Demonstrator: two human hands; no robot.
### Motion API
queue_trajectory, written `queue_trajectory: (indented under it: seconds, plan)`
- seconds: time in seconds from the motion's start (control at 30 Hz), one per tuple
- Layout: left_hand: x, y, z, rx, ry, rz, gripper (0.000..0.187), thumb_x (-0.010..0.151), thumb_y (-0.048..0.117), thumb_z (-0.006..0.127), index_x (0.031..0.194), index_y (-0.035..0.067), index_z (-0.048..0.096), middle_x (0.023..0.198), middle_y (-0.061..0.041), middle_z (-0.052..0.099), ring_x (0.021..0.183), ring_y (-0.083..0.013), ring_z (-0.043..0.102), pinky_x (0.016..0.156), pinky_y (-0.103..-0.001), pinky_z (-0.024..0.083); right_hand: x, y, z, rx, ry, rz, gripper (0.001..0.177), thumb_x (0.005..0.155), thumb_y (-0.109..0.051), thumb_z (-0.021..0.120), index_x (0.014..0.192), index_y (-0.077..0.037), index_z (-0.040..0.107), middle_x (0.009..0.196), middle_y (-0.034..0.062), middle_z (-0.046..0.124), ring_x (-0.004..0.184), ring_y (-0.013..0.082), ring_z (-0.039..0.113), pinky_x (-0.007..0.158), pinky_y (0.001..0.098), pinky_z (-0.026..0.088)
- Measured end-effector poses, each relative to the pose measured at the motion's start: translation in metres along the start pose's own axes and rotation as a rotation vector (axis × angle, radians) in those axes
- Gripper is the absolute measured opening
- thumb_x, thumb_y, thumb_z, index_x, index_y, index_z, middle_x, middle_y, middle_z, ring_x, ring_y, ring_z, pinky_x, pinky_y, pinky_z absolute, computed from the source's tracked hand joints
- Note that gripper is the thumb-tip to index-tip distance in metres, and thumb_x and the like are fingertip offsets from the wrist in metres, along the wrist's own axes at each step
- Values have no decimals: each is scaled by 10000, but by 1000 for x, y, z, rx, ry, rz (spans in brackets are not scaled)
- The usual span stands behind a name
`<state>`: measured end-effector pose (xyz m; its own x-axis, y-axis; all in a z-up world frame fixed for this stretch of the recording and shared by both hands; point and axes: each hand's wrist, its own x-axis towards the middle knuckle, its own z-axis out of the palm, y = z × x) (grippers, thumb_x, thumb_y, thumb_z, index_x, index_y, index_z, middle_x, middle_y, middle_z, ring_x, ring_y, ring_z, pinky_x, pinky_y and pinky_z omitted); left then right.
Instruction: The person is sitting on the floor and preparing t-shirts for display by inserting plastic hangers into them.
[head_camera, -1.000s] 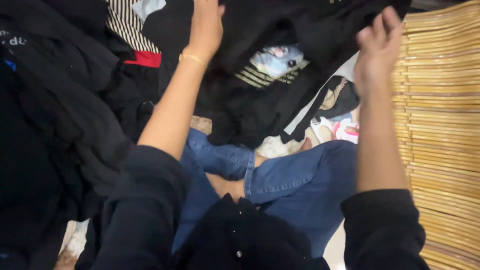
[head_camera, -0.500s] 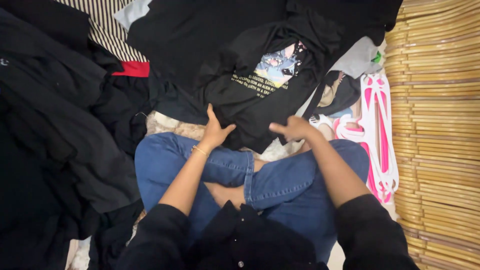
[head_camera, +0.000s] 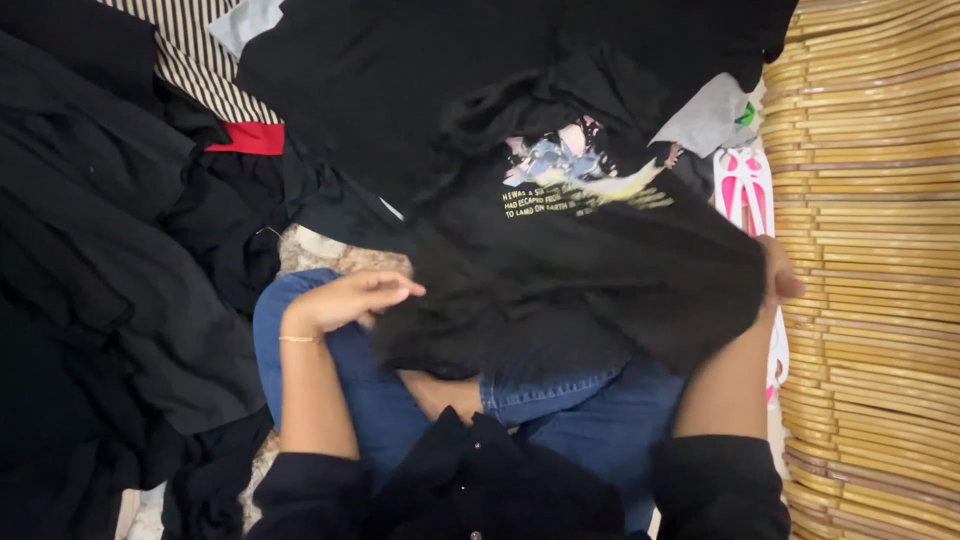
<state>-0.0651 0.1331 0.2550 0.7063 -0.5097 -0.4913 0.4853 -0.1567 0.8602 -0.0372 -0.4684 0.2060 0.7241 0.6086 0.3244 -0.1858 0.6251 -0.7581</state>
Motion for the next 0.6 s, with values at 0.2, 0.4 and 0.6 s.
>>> queue_trajectory:
  seconds: [0.2,0.4,0.6]
  plan:
    - [103,11,44,804,729,413,577,869,288,831,1383,234,575,1287,-137,549,1287,-361,509,1064,-480,414,82,19,19,-243,699,-29,244,1027,-347,639,858,-211,526,685,-23,566,523,96,552,542,227,471]
    - [206,53,31,866,784,605,574,858,164,828,1313,365,542,1328,-109,339,1208,-434,421,974,-576,396,125,60,19,-1326,908,40,635,952,-80,802,1509,-184,516,1379,292,372,1094,419,674,910,393,600]
    - [173,105,-69,-74,800,605,368,921,143,594,1282,161,527,1026,-64,638,769,-117,585,676,-319,498,138,50,23,-1596,868,42,682,894,-37,707,1520,-106,446,1412,208,496,1241,339,529,939,358,491]
